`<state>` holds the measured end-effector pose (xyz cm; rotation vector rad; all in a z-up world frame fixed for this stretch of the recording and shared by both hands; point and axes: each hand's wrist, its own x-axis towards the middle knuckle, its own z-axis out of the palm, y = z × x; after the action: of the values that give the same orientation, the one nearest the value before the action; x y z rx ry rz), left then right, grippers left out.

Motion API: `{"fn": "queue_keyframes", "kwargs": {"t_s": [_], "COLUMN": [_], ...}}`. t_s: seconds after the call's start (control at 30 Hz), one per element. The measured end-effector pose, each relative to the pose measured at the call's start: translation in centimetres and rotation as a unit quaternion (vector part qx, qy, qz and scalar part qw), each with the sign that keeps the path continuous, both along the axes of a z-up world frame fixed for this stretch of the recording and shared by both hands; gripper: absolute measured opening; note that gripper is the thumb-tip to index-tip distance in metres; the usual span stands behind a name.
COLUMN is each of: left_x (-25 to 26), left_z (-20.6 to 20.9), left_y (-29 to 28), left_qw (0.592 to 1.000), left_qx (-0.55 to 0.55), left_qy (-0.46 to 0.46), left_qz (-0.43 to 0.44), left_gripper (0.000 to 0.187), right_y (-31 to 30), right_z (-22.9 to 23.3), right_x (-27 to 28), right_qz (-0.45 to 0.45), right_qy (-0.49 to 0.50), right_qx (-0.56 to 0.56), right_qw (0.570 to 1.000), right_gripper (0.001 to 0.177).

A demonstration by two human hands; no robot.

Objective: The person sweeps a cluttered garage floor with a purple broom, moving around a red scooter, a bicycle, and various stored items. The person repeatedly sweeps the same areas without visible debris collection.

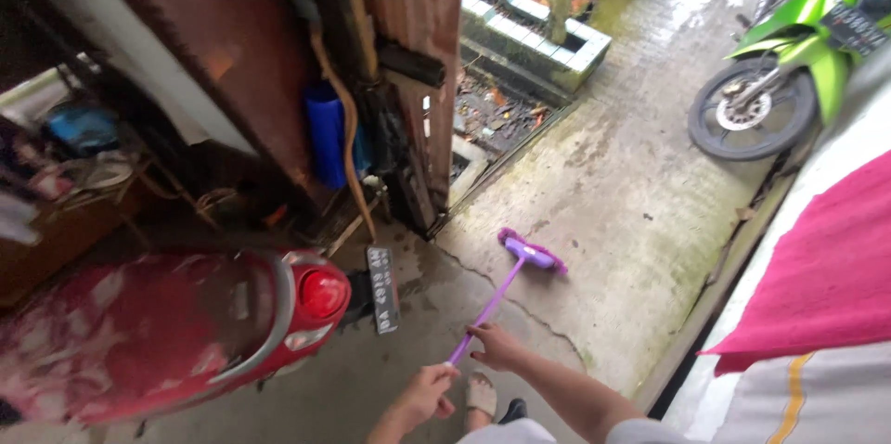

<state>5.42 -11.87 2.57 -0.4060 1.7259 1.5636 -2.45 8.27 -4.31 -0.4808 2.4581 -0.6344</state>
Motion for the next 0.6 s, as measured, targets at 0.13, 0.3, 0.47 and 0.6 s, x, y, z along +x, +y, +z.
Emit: {"fn": "queue_keyframes", "kwargs": {"t_s": [0.13, 0.3, 0.47, 0.6], "left_x": [6.8, 12.3, 19.6, 19.4], "left_z": [-1.5, 13.6, 10.7, 24.1], "left_y": [-9.0, -17.3, -28.4, -30.3], "left_qw": [0.998, 0.96, 0.924, 0.9], "left_qx": [0.023, -0.253, -0.323, -0.308], "left_qy": [-0.024, -0.047, 0.009, -0.069], "left_qz": [0.045, -0.109, -0.206, -0.302], "left_gripper": [0.028, 0.031, 0.029, 0.03], "right_y": [-7.8, -18.9, -27.5, -31.6], "right_z": [-2.2, -3.1, 2.2, 11.2], "right_x": [4.4, 12.1, 19.1, 22.3], "right_qz": [0.115, 0.362, 0.265, 0.264], "right_qy": [0.043, 0.26, 0.096, -0.077], "right_qx": [-0.055, -0.062, -0.164, -0.118], "right_qw": [0.991, 0.893, 0.945, 0.954], "right_gripper": [0.052, 0.023, 0.027, 0.021]}}
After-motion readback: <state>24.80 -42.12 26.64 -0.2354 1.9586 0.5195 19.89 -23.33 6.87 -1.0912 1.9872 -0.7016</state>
